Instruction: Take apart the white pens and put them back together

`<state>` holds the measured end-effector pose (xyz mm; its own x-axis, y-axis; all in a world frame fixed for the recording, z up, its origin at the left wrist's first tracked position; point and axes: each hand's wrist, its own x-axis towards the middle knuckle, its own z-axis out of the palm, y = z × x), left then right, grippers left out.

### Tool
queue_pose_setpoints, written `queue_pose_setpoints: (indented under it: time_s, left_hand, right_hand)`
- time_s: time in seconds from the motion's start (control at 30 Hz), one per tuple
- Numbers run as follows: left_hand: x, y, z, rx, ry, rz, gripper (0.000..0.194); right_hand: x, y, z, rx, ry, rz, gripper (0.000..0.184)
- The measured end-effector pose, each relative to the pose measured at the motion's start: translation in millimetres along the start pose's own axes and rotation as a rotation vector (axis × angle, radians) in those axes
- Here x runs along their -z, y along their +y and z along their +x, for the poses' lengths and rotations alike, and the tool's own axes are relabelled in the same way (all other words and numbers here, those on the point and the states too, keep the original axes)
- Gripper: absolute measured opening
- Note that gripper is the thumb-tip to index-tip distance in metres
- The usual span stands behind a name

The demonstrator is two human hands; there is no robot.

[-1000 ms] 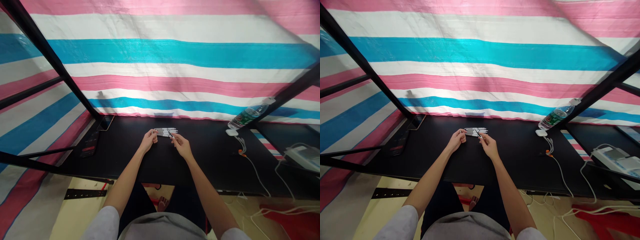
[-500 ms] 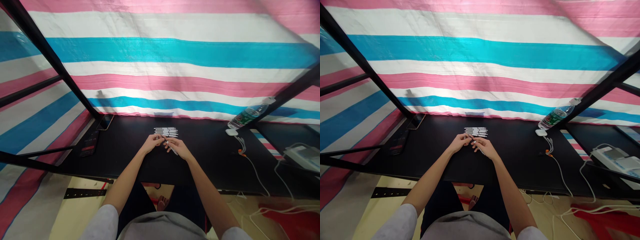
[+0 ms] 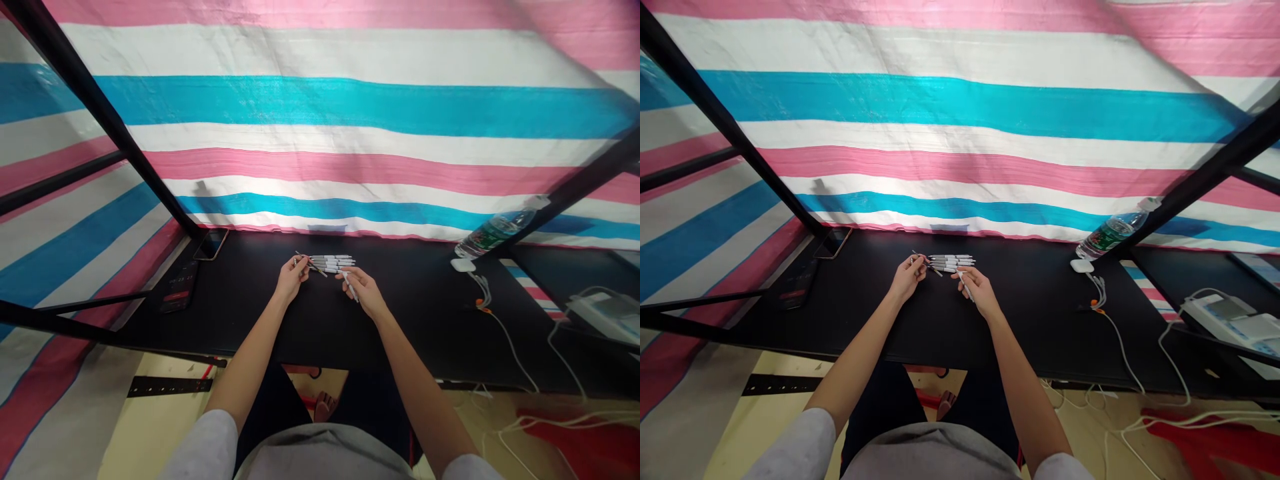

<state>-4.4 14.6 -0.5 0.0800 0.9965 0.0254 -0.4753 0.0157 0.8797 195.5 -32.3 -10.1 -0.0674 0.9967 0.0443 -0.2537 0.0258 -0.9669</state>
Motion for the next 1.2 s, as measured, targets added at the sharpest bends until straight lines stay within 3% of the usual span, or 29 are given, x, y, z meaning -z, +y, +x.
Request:
queue_pose_setpoints:
  time_s: [0.13, 0.27, 0.43, 0.77, 1.2]
  left_hand:
    - [-2.8, -0.2, -1.8, 0.029, -0.014, 0.010, 0.037]
    - [-2.0, -0.8, -1.5, 0.041, -0.015, 0.007, 0.037]
    - [-1.2, -2.3, -1.5, 0.068, -0.019, 0.035, 0.038]
    - [-0.4, -4.3, -2.5, 0.096, -0.029, 0.118, 0.041]
    - [-0.6, -3.2, -4.2, 0.108, -0.046, 0.181, 0.037]
  right_hand:
    - [7.3, 2.0, 7.2, -0.025, 0.111, 0.213, 0.030]
    - [22.8, 3.1, 14.6, -0.154, 0.274, 0.471, 0.023]
    - [30.4, 5.0, 16.9, -0.206, 0.389, 0.555, 0.011]
    - [24.1, 2.0, 10.5, -0.115, 0.281, 0.473, 0.033]
    - [20.7, 2.2, 11.0, 0.009, 0.250, 0.388, 0.030]
